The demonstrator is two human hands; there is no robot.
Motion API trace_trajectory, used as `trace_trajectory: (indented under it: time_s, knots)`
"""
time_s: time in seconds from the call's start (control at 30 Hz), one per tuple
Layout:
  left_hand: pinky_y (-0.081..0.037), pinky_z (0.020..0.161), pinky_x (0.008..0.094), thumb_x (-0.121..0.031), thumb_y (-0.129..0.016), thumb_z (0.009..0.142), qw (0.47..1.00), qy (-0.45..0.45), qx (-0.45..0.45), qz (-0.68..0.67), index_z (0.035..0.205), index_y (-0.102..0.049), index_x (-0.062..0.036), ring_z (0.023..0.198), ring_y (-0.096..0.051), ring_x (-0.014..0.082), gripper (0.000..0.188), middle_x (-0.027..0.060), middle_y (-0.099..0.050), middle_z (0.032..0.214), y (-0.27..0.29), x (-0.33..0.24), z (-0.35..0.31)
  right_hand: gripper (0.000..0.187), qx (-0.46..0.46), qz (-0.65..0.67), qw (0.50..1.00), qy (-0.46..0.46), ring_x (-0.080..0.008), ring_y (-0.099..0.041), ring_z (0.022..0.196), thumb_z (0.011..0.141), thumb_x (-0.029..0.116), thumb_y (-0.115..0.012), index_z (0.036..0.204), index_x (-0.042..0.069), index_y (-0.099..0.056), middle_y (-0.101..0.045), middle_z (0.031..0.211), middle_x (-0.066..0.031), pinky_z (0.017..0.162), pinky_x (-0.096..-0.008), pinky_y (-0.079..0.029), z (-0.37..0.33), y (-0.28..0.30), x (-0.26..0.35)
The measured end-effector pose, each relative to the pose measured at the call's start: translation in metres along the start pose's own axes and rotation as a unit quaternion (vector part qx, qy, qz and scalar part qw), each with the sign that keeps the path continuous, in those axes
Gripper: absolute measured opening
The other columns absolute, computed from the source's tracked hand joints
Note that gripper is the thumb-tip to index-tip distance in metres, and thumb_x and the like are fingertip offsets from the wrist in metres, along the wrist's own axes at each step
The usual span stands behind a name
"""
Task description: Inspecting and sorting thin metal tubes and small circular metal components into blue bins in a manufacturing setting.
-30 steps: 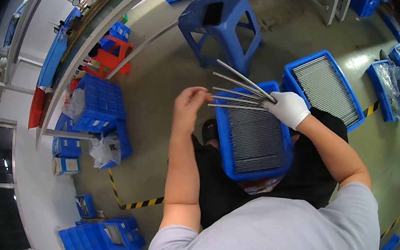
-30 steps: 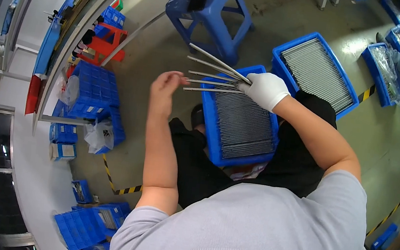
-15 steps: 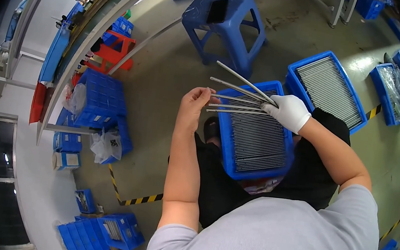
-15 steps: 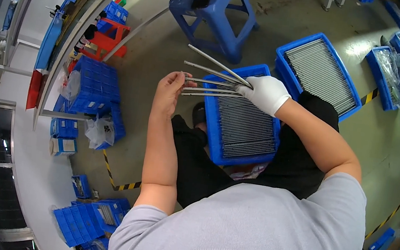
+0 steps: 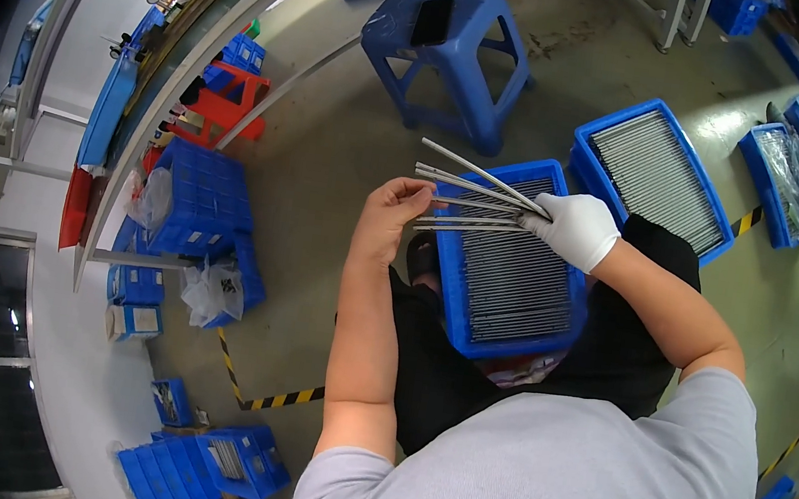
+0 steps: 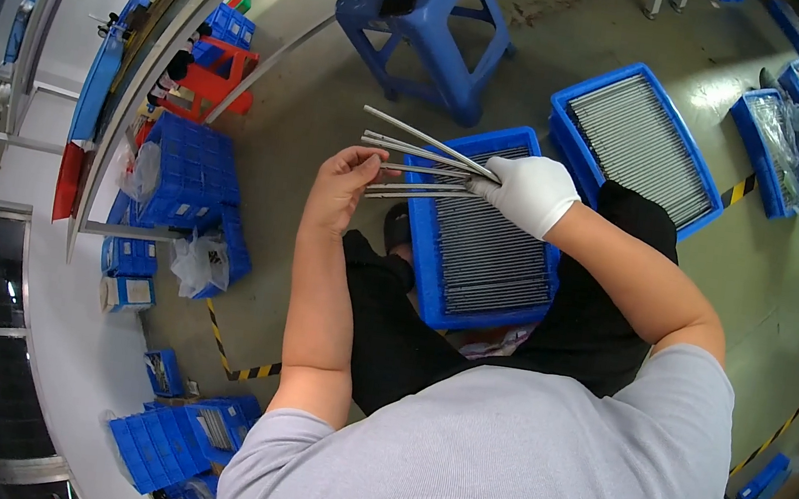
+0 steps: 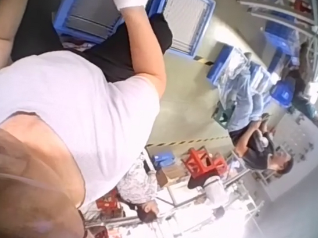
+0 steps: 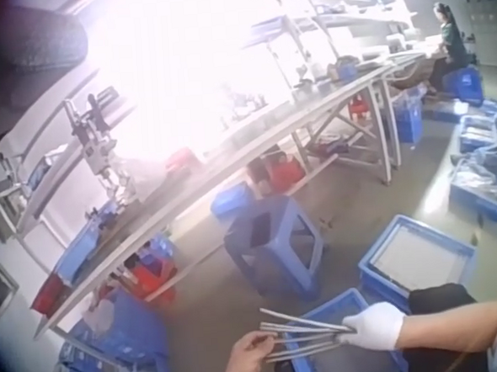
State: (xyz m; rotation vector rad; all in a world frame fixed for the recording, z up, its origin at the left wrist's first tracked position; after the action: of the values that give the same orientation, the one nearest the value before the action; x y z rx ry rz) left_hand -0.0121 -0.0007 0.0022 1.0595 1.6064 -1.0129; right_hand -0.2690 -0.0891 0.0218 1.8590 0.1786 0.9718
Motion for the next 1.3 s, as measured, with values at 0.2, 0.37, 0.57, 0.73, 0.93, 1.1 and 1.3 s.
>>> trace_trajectory:
  time_s: [0.2,0.37,0.57,0.73,0.93,1.1,1.3]
  knots:
    - [-0.047,0.083,0.0280,-0.014,-0.065,0.088,0.998,-0.017,-0.015,0.054,0.099,-0.064,0.0013,0.086,-0.065,0.0177,0.018,0.0092,-0.067,0.090,-0.002,-0.003,-0.003,0.036,-0.003,-0.002,1.000,0.002,-0.0280,-0.064,0.069,0.090,0.042,-0.057,0.090,0.008,-0.066,-0.064,0.072,-0.0119,0.064,-0.0380,-0.049,0.001,-0.003,-0.002]
    - [-0.045,0.085,0.0291,-0.022,-0.058,0.094,0.987,-0.099,-0.107,0.064,0.099,-0.064,0.0005,0.085,-0.064,0.0162,0.024,0.0100,-0.068,0.084,0.029,-0.013,-0.003,0.036,0.174,0.412,0.883,-0.144,-0.0104,-0.049,0.052,0.093,0.036,-0.058,0.101,0.001,-0.064,-0.053,0.066,-0.0035,0.048,-0.0259,-0.040,0.004,-0.005,-0.013]
    - [-0.043,0.083,0.0249,-0.025,-0.060,0.093,0.995,-0.087,-0.032,0.027,0.101,-0.066,-0.0009,0.086,-0.059,0.0115,0.026,0.0061,-0.068,0.092,0.016,-0.006,0.002,0.043,0.265,0.460,0.838,-0.123,-0.0065,-0.043,0.045,0.092,0.046,-0.056,0.096,0.003,-0.059,-0.048,0.060,0.0006,0.038,-0.0199,-0.032,-0.002,-0.012,-0.006]
    - [-0.044,0.083,0.0252,-0.024,-0.063,0.091,0.997,-0.070,0.002,0.012,0.104,-0.066,0.0004,0.087,-0.060,0.0120,0.028,0.0062,-0.068,0.094,0.020,-0.002,0.001,0.045,0.271,0.464,0.835,-0.119,-0.0065,-0.043,0.045,0.091,0.048,-0.055,0.093,0.004,-0.059,-0.048,0.060,0.0009,0.038,-0.0198,-0.032,0.001,-0.016,-0.009]
    - [-0.044,0.087,0.0248,-0.017,-0.068,0.087,0.995,-0.090,0.034,-0.015,0.108,-0.064,0.0004,0.092,-0.062,0.0134,0.028,0.0090,-0.069,0.098,0.016,-0.007,-0.002,0.044,0.318,0.442,0.826,-0.144,-0.0059,-0.044,0.047,0.092,0.048,-0.054,0.092,0.004,-0.059,-0.050,0.061,0.0003,0.038,-0.0189,-0.032,-0.002,-0.001,-0.007]
    - [-0.045,0.085,0.0223,-0.011,-0.070,0.084,0.995,-0.085,0.049,-0.002,0.109,-0.063,0.0002,0.091,-0.062,0.0126,0.028,0.0082,-0.068,0.097,0.018,-0.009,-0.006,0.039,0.304,0.457,0.826,-0.129,-0.0064,-0.044,0.048,0.092,0.042,-0.057,0.094,0.003,-0.060,-0.050,0.062,-0.0001,0.040,-0.0188,-0.034,-0.007,0.004,0.001]
    - [-0.046,0.084,0.0233,-0.010,-0.070,0.084,0.994,-0.073,0.070,0.037,0.109,-0.063,-0.0002,0.090,-0.062,0.0118,0.027,0.0069,-0.068,0.096,0.018,-0.010,-0.009,0.035,0.270,0.414,0.860,-0.129,-0.0071,-0.045,0.051,0.092,0.037,-0.060,0.094,0.002,-0.061,-0.049,0.062,0.0004,0.043,-0.0195,-0.038,-0.004,-0.005,0.003]
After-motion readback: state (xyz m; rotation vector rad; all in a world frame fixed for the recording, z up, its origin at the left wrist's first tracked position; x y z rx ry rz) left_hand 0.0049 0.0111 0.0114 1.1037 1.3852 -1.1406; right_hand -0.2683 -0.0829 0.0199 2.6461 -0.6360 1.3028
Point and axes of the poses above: each hand's wrist, its own z-axis towards the middle knuckle, its own y-axis out of the back of the hand, x = y × z, the point moved 1 cm from there along z, towards the middle knuckle
